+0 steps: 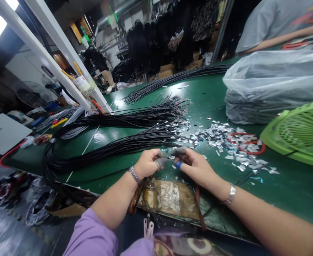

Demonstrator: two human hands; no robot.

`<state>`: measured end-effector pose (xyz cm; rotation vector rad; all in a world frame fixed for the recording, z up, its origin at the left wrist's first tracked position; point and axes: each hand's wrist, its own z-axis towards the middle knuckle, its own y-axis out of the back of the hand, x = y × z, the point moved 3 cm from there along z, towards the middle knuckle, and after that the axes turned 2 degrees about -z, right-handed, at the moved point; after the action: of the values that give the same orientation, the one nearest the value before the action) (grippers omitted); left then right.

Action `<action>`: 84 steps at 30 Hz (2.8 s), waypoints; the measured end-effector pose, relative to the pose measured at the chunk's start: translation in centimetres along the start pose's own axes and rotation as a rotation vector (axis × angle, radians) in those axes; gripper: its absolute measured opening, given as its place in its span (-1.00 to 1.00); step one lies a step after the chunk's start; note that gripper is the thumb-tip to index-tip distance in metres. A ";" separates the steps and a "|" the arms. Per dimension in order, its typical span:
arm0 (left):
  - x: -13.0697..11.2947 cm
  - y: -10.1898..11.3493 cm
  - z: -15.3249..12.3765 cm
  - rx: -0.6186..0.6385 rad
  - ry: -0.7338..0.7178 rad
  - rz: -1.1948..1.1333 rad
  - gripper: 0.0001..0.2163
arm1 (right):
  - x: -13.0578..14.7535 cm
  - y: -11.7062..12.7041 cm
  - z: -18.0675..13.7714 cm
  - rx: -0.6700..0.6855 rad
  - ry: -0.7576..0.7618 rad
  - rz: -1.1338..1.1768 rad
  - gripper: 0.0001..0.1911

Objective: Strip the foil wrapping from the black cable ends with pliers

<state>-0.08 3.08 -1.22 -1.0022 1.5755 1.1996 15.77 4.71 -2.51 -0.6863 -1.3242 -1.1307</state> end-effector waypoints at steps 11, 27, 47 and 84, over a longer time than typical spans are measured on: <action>-1.0 0.1 -1.0 -0.028 -0.469 0.811 -0.83 | 0.5 0.1 0.3 0.090 -0.050 -0.114 -0.84; -0.9 0.5 -0.8 -0.031 -0.416 0.493 -0.79 | 1.5 1.3 -0.3 -0.047 0.217 -0.178 -0.82; -1.3 -1.0 -1.8 -0.212 -0.629 1.170 -0.92 | -0.1 -1.3 -0.2 0.042 -0.475 0.529 -0.62; -0.9 -0.1 -0.9 -0.155 -0.411 0.584 -0.81 | 0.3 -1.4 -0.3 0.090 -0.496 0.631 -0.71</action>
<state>0.14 2.30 -0.25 -0.3393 1.4932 1.8143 14.60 3.85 -2.53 -1.2618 -1.4027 -0.3970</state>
